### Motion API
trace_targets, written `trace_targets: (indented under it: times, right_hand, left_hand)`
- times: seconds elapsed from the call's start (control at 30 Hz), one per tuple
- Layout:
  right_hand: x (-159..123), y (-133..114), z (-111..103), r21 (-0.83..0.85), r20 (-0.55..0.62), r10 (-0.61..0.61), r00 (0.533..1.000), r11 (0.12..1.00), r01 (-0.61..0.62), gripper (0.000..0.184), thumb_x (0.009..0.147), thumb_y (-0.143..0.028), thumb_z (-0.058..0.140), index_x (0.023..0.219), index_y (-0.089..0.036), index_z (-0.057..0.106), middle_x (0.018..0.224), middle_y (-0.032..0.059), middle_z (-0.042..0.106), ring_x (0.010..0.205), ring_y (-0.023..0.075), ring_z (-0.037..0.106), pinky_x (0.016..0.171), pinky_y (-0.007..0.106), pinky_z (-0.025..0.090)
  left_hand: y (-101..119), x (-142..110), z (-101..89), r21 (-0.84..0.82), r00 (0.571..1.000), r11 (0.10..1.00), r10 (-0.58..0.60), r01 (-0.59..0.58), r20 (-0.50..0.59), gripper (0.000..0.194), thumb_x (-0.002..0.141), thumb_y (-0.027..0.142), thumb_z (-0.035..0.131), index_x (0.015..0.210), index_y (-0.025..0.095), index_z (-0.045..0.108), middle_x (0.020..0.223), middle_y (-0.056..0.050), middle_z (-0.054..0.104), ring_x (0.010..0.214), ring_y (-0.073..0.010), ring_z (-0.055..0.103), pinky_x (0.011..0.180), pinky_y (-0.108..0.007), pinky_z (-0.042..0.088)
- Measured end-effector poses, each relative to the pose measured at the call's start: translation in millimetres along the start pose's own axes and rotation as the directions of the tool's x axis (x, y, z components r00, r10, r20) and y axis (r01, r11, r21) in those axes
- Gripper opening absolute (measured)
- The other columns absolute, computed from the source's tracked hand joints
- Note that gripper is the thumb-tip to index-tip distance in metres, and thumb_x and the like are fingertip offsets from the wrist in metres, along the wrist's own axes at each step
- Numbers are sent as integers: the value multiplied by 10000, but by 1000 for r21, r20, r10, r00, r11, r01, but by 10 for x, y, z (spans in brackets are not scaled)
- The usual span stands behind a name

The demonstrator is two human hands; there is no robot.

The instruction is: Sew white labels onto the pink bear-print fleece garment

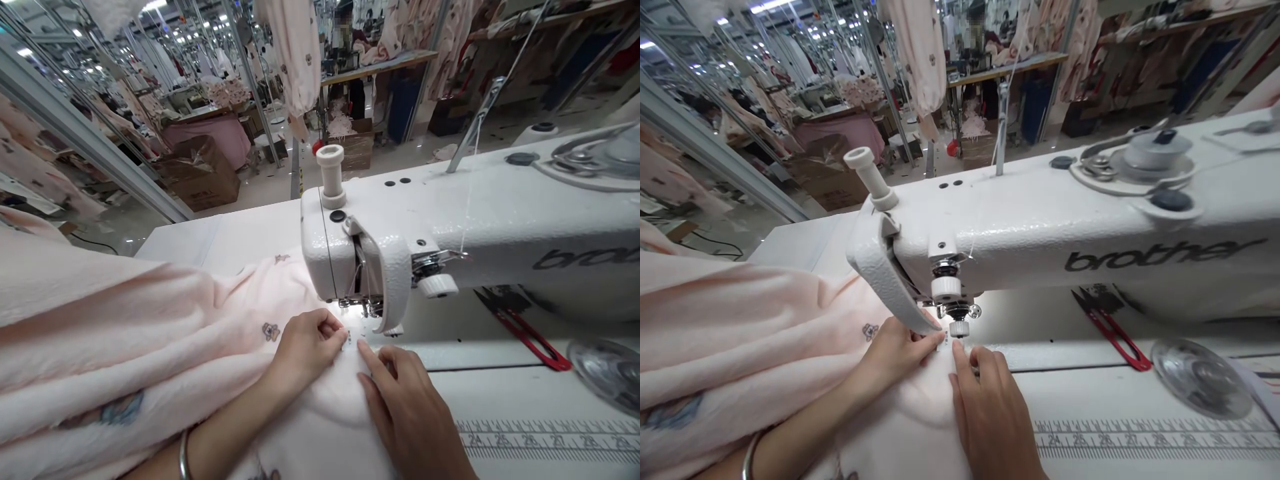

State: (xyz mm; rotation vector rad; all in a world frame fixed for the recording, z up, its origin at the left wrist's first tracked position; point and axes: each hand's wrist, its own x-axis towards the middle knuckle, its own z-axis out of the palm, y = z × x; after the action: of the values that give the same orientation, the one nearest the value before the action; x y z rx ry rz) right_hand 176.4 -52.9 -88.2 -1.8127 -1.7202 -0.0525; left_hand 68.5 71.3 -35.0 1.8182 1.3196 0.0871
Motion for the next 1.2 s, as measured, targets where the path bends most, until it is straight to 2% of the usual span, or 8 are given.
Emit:
trace_targets:
  times: [0.3,0.43,0.53,0.63,0.7,0.73,0.87,1.2]
  right_hand:
    - [22,-17,-3,-10,7,-3,1000,1000,3,335,941,-233,334,1167,-97,540,843,100,513,724,190,490,561,285,477]
    - [10,-18,-8,-25,-5,-13,1000,1000,12,336,938,-215,338,1170,-86,543,853,107,510,736,194,482,582,296,471]
    - [-2,-14,-7,-32,-15,-24,1000,999,24,346,939,-213,333,1174,-77,548,849,107,510,739,194,477,588,304,473]
    - [-7,-11,-3,-21,-41,-25,999,999,24,340,938,-212,354,1173,-68,552,840,99,506,745,194,477,591,306,470]
    - [-3,-11,2,-15,-54,-26,998,1000,25,335,933,-203,374,1181,-60,548,837,95,503,750,193,474,597,306,468]
    - [-1,-12,4,-14,-58,-27,998,1000,26,334,931,-197,381,1184,-58,547,837,95,502,751,192,472,599,304,467]
    - [1,-20,3,-19,-74,-37,997,999,36,316,925,-181,390,1155,-50,564,844,101,497,756,194,470,605,305,464]
    - [2,-31,27,-120,-60,-45,997,992,37,342,939,-214,370,1177,-42,545,831,109,494,747,210,475,607,333,474]
  left_hand:
    - [-8,-2,18,55,1000,998,2,-2,-4,150,749,305,558,751,169,621,537,22,578,515,-126,561,533,-221,389]
    - [-56,-168,-80,267,971,942,231,-204,-70,208,819,302,520,965,186,612,810,-26,645,691,-156,605,673,-279,480]
    - [-117,-334,-169,482,859,743,511,-465,41,248,866,194,446,1072,166,581,1065,-90,614,919,-186,612,815,-315,517]
    - [-214,-402,-190,586,625,405,745,-702,234,351,871,106,428,1216,72,487,1244,-164,544,1181,-231,502,964,-338,481]
    - [-275,-386,-171,611,516,238,790,-755,331,399,882,101,414,1271,12,420,1311,-200,485,1267,-263,415,1010,-377,449]
    - [-297,-368,-159,618,503,203,786,-760,360,413,888,108,407,1283,-9,400,1328,-211,462,1281,-274,394,1016,-392,442]
    - [-329,-311,-137,627,530,184,735,-757,424,431,887,125,408,1293,-20,403,1356,-209,424,1278,-278,393,1029,-398,424]
    - [-387,-302,-95,635,521,173,746,-753,414,455,873,92,405,1310,-32,381,1373,-219,398,1293,-297,365,1043,-408,417]
